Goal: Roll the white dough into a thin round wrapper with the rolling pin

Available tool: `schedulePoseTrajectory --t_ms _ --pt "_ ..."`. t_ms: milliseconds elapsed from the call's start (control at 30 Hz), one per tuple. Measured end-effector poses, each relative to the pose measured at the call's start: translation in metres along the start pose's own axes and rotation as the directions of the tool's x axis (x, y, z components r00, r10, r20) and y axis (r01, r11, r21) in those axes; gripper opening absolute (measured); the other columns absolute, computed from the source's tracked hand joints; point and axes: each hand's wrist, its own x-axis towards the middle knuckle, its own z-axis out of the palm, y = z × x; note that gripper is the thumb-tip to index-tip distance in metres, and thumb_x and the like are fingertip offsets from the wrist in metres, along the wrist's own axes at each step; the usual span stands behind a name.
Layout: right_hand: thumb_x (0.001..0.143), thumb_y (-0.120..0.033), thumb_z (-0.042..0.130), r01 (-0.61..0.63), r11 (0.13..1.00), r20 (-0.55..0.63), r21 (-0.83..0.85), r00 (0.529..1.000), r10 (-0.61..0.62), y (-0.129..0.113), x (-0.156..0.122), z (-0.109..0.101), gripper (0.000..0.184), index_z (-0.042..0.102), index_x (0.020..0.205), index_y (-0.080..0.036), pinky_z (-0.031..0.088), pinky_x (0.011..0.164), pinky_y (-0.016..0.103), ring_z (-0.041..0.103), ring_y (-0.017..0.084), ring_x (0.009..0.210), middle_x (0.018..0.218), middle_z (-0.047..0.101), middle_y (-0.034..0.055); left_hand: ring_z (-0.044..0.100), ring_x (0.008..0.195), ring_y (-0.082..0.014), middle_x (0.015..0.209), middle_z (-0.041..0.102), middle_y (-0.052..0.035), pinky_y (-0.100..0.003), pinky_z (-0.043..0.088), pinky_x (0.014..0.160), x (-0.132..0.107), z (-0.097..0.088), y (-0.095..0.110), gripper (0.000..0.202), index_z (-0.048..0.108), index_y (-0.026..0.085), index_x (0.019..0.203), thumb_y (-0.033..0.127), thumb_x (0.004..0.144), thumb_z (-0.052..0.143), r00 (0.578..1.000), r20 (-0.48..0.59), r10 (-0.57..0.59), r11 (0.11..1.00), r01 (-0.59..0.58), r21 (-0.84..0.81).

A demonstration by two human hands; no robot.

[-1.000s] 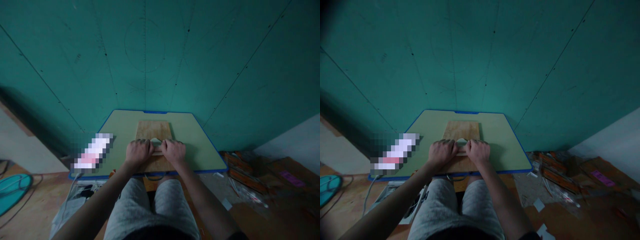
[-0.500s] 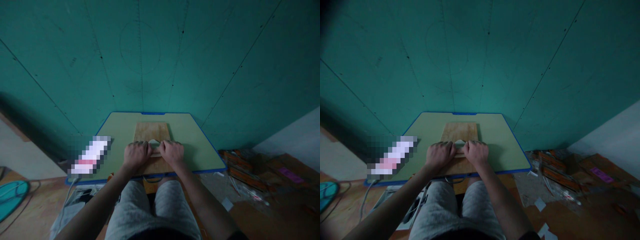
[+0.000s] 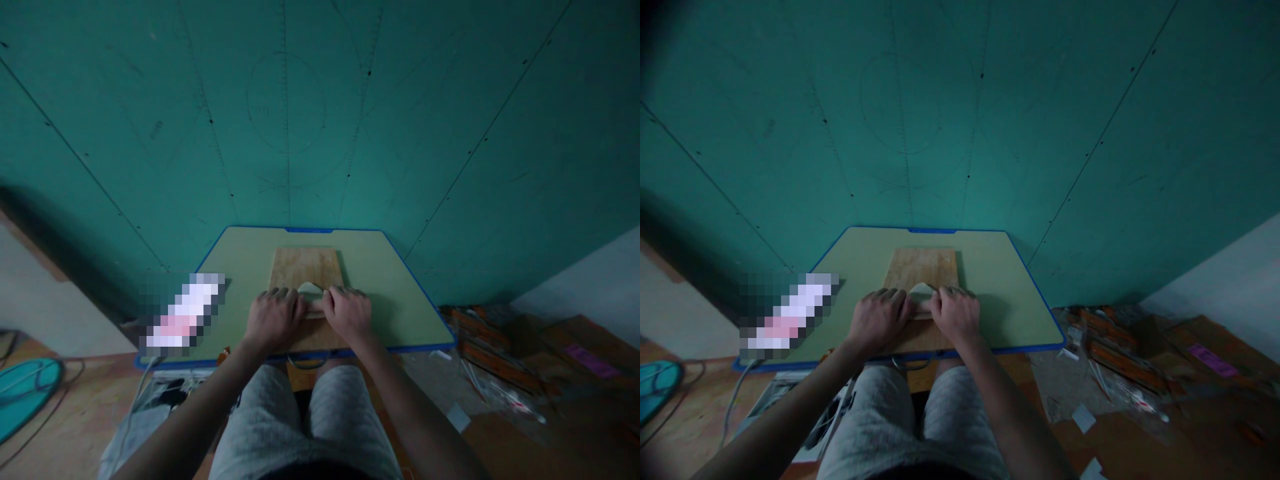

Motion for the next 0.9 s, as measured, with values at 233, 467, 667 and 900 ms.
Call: schedulePoseTrajectory --t_ms 233,467,667,900 --pt "0.101 -0.033 0.041 0.013 1.000 -0.009 0.003 1.000 -0.013 0.0017 -0.0032 0.0000 0.035 0.068 0.083 -0.022 0.032 0.064 0.030 0.068 0.018 0.073 0.080 0.075 0.0068 0.068 0.081 -0.0300 0.082 0.070 -0.0131 -0.038 0.045 0.069 -0.0012 0.0000 -0.0018 0.040 0.066 0.017 0.088 0.036 0.103 0.034 0.999 0.000 0.055 0.998 -0.055 -0.005" --pt "0.100 -0.032 0.043 0.033 0.999 -0.020 0.020 0.999 -0.032 0.0037 -0.0052 -0.0014 0.032 0.068 0.081 -0.021 0.030 0.064 0.030 0.065 0.017 0.071 0.080 0.074 0.0058 0.067 0.083 -0.0278 0.083 0.071 -0.0129 -0.036 0.043 0.069 -0.0031 0.0008 0.0004 0.038 0.066 0.017 0.087 0.035 0.102 0.037 1.000 0.003 0.022 1.000 -0.022 -0.017" --pt "0.099 -0.031 0.043 0.053 0.998 -0.049 0.026 0.997 -0.051 0.0047 -0.0066 -0.0006 0.033 0.066 0.078 -0.021 0.028 0.064 0.031 0.063 0.017 0.069 0.076 0.072 0.0052 0.065 0.080 -0.0259 0.081 0.070 -0.0117 -0.036 0.043 0.069 -0.0031 0.0020 0.0003 0.039 0.065 0.018 0.085 0.038 0.102 0.035 1.000 0.005 0.013 1.000 -0.013 -0.028" --pt "0.098 -0.031 0.043 0.056 0.998 -0.087 0.032 0.995 -0.053 0.0058 -0.0078 0.0026 0.032 0.064 0.076 -0.021 0.026 0.064 0.031 0.062 0.017 0.069 0.074 0.071 0.0048 0.063 0.077 -0.0244 0.077 0.068 -0.0096 -0.035 0.041 0.068 -0.0049 0.0062 -0.0006 0.037 0.064 0.020 0.084 0.037 0.102 0.036 0.999 -0.037 0.025 0.999 -0.026 -0.030"
